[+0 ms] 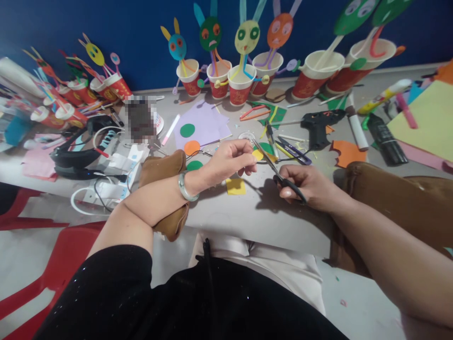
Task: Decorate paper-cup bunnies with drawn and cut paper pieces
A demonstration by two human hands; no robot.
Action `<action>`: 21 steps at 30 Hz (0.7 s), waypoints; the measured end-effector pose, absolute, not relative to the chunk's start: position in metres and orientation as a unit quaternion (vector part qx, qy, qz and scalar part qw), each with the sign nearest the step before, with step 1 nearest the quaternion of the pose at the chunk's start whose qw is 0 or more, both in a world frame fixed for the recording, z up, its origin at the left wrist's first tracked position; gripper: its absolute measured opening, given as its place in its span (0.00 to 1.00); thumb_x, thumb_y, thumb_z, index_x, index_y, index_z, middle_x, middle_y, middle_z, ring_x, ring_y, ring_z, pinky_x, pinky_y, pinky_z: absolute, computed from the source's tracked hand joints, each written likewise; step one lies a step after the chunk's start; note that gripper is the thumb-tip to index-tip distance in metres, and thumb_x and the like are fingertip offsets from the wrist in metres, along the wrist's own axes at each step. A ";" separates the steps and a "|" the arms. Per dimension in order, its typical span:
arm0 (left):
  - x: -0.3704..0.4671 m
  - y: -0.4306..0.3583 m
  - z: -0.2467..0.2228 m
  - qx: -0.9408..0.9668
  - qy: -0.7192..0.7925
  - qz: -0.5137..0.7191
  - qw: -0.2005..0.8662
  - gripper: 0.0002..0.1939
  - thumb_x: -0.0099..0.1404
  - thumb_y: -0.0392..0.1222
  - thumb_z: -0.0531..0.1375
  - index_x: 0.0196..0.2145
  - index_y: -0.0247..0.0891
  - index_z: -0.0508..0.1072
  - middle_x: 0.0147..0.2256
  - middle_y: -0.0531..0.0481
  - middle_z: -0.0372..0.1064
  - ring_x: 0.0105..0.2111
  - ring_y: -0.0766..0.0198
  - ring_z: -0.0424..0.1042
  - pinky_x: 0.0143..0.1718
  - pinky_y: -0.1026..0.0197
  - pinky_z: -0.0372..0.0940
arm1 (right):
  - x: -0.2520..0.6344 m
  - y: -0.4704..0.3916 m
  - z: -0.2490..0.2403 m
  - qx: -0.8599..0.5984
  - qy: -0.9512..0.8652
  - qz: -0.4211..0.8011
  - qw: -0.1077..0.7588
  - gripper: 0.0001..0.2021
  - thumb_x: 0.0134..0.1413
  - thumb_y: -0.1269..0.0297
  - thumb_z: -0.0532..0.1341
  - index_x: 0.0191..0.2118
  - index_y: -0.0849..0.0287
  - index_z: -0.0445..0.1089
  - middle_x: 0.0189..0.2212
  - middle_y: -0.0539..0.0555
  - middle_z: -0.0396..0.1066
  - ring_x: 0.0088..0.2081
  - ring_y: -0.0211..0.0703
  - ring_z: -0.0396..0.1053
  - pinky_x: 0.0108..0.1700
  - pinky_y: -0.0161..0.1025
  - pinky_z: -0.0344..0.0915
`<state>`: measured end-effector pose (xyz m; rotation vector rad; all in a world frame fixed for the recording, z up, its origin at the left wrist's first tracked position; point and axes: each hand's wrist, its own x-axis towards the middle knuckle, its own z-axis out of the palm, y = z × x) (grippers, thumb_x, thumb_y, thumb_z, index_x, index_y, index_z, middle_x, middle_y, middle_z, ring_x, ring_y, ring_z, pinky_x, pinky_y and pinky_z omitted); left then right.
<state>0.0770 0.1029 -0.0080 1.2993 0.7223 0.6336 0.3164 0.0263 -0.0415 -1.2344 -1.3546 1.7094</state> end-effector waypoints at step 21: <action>0.076 0.106 -0.011 0.586 0.317 0.298 0.684 0.14 0.64 0.41 0.66 0.29 0.42 0.62 0.25 0.57 0.73 0.24 0.73 0.73 0.27 0.68 0.65 | 0.313 0.027 -0.036 -0.492 -0.515 0.634 0.302 0.38 0.33 0.27 0.81 0.25 0.55 0.64 0.13 0.47 0.65 0.17 0.30 0.53 0.20 0.32 0.46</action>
